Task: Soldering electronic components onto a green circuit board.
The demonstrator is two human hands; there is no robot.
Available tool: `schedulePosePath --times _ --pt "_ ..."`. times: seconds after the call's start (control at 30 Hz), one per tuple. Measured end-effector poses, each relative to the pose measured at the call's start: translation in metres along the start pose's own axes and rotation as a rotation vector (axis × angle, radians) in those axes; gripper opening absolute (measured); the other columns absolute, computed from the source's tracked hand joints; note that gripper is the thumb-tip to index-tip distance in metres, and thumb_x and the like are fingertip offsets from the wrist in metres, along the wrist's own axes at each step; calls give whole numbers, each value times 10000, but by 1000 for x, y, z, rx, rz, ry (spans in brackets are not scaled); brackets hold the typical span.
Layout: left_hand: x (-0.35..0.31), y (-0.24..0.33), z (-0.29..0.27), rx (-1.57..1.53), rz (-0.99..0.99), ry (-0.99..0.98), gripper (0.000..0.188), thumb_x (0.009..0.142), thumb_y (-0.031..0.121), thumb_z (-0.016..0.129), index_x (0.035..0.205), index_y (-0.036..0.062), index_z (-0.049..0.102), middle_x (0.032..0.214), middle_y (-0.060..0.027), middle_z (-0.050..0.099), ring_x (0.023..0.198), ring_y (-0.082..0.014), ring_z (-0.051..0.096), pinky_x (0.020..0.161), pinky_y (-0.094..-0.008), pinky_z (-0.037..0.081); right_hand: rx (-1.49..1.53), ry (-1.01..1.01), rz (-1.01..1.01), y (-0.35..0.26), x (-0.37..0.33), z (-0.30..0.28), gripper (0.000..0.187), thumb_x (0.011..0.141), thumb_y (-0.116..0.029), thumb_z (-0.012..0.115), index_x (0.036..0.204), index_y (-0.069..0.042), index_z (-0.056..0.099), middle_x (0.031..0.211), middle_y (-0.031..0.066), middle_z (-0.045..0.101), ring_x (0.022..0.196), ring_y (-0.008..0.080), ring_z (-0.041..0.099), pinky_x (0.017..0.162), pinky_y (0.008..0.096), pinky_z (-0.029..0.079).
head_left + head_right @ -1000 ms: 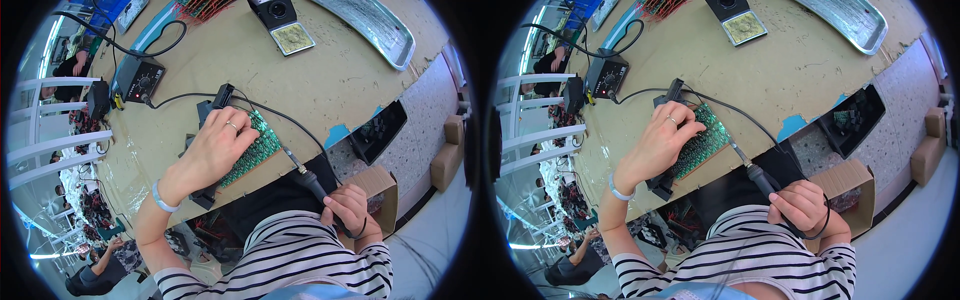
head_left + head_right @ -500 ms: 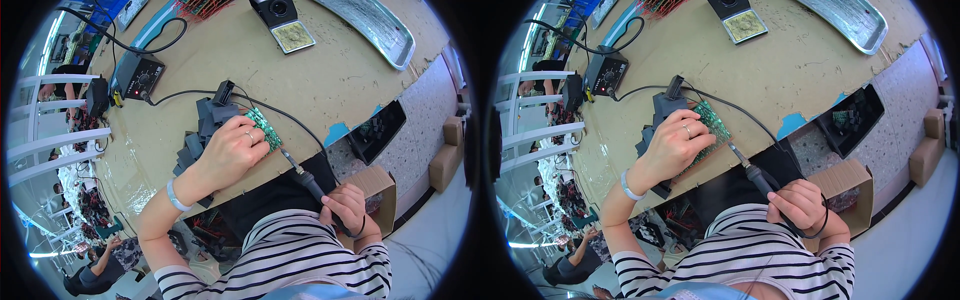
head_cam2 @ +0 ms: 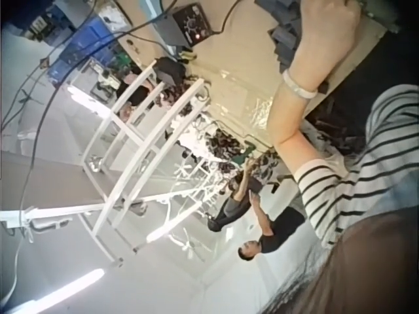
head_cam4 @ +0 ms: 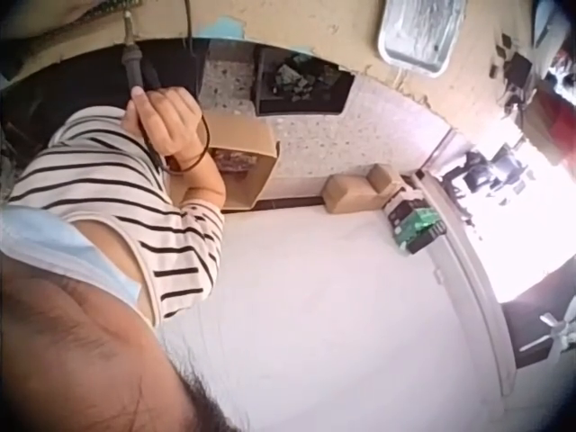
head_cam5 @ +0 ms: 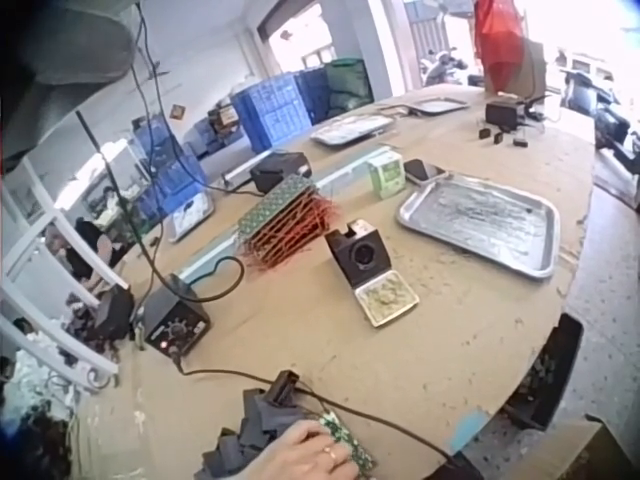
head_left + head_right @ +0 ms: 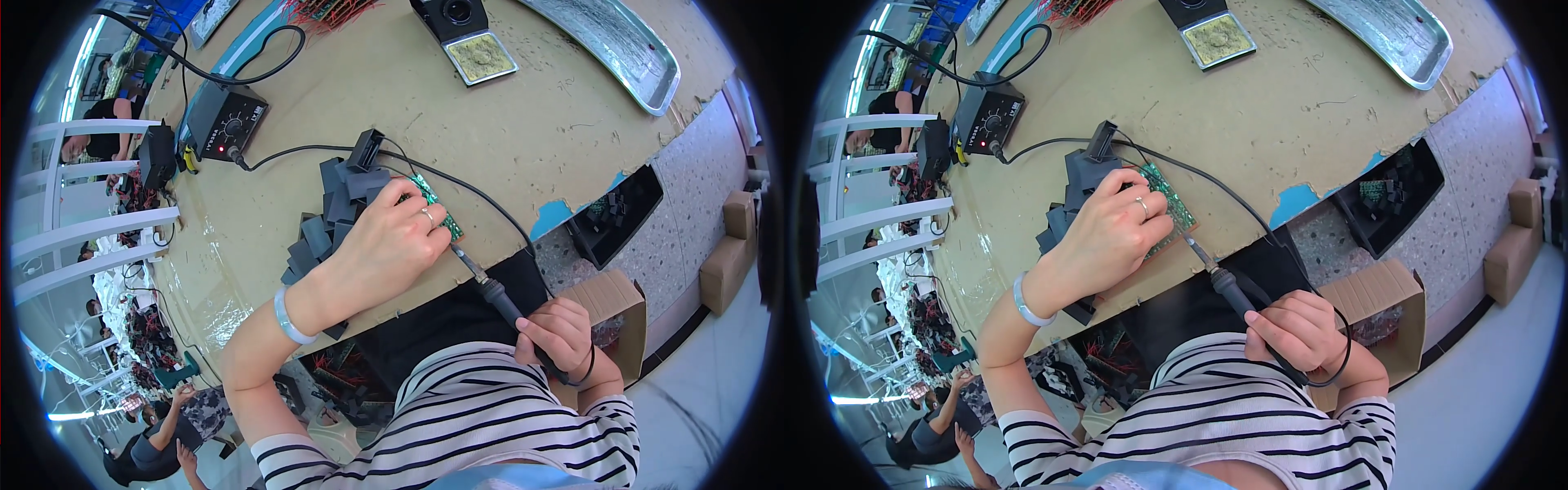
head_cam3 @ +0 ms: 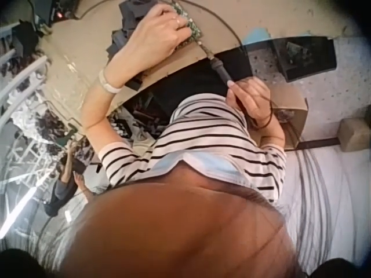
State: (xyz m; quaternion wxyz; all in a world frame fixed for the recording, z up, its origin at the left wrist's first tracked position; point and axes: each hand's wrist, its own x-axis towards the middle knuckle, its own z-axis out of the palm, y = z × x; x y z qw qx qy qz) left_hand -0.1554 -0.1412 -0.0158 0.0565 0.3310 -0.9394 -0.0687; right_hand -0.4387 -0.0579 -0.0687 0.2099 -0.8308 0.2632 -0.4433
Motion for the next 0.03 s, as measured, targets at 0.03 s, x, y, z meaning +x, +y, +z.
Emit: schedulePosePath --times 0.03 --pt "0 0 0 10 2 -23 40 798 124 677 793 89 696 852 -44 630 909 -213 619 1021 -394 410 0 -8 -3 0 1 -1 224 754 23 707 977 38 698 730 54 648 592 181 625 555 282 530"
